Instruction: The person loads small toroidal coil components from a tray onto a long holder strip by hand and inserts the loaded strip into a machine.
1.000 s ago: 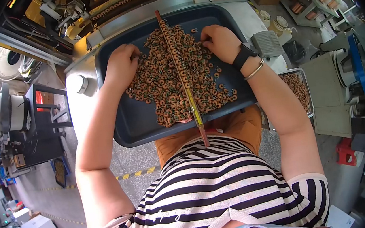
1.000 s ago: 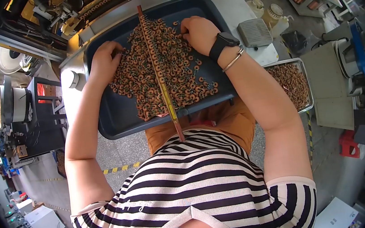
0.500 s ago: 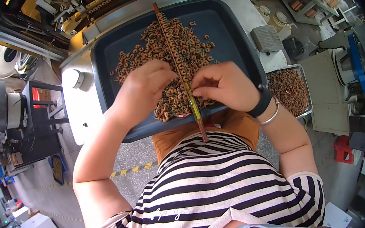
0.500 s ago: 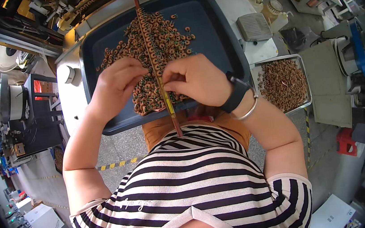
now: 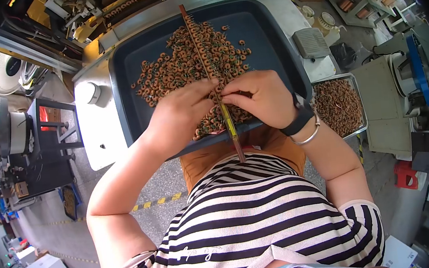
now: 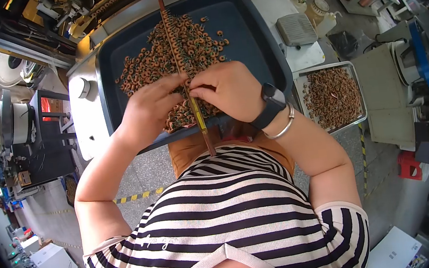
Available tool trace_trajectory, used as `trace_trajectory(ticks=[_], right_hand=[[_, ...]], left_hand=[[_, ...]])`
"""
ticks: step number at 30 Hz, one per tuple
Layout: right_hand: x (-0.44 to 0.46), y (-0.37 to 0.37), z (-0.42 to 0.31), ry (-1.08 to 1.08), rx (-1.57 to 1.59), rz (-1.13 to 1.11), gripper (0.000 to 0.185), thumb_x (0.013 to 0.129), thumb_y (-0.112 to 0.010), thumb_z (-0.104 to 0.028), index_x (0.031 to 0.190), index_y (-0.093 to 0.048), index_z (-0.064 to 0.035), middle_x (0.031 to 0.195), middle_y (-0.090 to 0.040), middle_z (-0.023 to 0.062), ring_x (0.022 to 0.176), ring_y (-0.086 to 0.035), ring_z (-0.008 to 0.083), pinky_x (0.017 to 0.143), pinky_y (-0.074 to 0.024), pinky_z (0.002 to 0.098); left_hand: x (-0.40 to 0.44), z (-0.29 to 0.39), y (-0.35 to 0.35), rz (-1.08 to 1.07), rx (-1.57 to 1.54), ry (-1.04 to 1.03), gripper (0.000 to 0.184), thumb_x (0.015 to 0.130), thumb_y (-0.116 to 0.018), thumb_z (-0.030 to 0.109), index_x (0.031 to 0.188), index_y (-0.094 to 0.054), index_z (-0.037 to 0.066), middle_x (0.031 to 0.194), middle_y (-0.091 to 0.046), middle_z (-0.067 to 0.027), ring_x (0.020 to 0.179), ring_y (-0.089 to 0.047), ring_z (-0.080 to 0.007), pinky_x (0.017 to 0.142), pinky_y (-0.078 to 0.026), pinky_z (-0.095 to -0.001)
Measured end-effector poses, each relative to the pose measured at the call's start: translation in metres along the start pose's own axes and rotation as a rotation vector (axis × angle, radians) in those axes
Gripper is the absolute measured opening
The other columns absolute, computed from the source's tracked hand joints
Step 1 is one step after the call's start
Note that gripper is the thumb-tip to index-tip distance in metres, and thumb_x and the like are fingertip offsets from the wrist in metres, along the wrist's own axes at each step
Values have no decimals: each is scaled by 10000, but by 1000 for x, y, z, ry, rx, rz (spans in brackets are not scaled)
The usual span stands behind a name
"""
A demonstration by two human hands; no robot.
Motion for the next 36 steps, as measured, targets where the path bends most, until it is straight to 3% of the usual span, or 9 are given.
trace_trajectory(ticks=[4,6,8,12,14,18,28,31,36], right_hand=[[-9,9,8,-268,178,15,165,744,-685,-62,888,-640,5,749,-628,89,653,-591,124,583,-463,237],[-6,4,-16,-95,216,-35,155,741,-672,-87,867,-613,-18,731,-610,105,656,-604,192,571,-464,275],[-6,2,-23,-26,159,-53,137,744,-662,-87,847,-596,-26,742,-603,102,659,-600,227,578,-463,299],[-14,0,-8,-50,107,-100,128,743,-648,-89,844,-590,-35,736,-606,100,674,-600,259,593,-464,326],[-18,-9,3,-123,140,-178,127,741,-647,-92,839,-588,-35,735,-607,98,679,-602,262,597,-464,331],[-17,-11,1,-92,144,-143,108,745,-646,-25,838,-600,1,714,-602,99,612,-597,179,558,-457,267],[-14,-2,-7,154,-27,-70,133,769,-628,-194,846,-637,-86,773,-621,95,714,-608,277,622,-483,357],[-4,27,8,24,78,-14,189,793,-614,-245,825,-608,-59,713,-611,112,657,-603,282,591,-468,360],[40,50,74,-141,-401,-21,213,754,-614,-237,817,-604,-34,743,-616,171,739,-596,355,646,-465,432]], left_hand=[[1,-15,20,163,-173,202,193,688,-618,-47,871,-600,12,953,-612,-110,828,-600,-222,713,-487,-316],[-13,-46,-13,89,-920,707,145,737,-645,-31,865,-591,11,826,-595,-54,727,-567,-116,639,-461,-250],[-9,-41,-21,117,-1164,648,134,770,-659,6,881,-585,15,800,-585,-32,714,-529,-47,610,-439,-209],[2,-28,-8,-33,-609,489,246,727,-671,36,956,-582,29,957,-583,-101,819,-574,-183,685,-475,-269],[10,-4,9,80,-33,161,342,706,-672,104,1029,-583,35,1109,-536,-144,975,-540,-285,790,-472,-348],[7,-4,-5,12,-13,109,437,720,-662,163,1130,-570,42,1230,-502,-136,1083,-506,-321,880,-446,-393],[9,-3,-2,-2,-68,93,392,698,-686,130,1071,-607,35,1194,-529,-188,1071,-525,-359,887,-440,-415],[16,-29,32,104,-3,354,554,679,-679,47,1205,-505,47,1288,-445,-198,1193,-411,-364,990,-344,-407],[-23,-147,9,6,185,608,320,737,-591,46,1057,-600,45,1132,-531,-222,1056,-488,-379,923,-389,-420]])
Point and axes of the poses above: each hand's wrist, its own x-axis towards the middle knuckle, its own y-axis out of the back of the hand, z = x × y, the point moved 10 cm from there along x, towards the middle knuckle
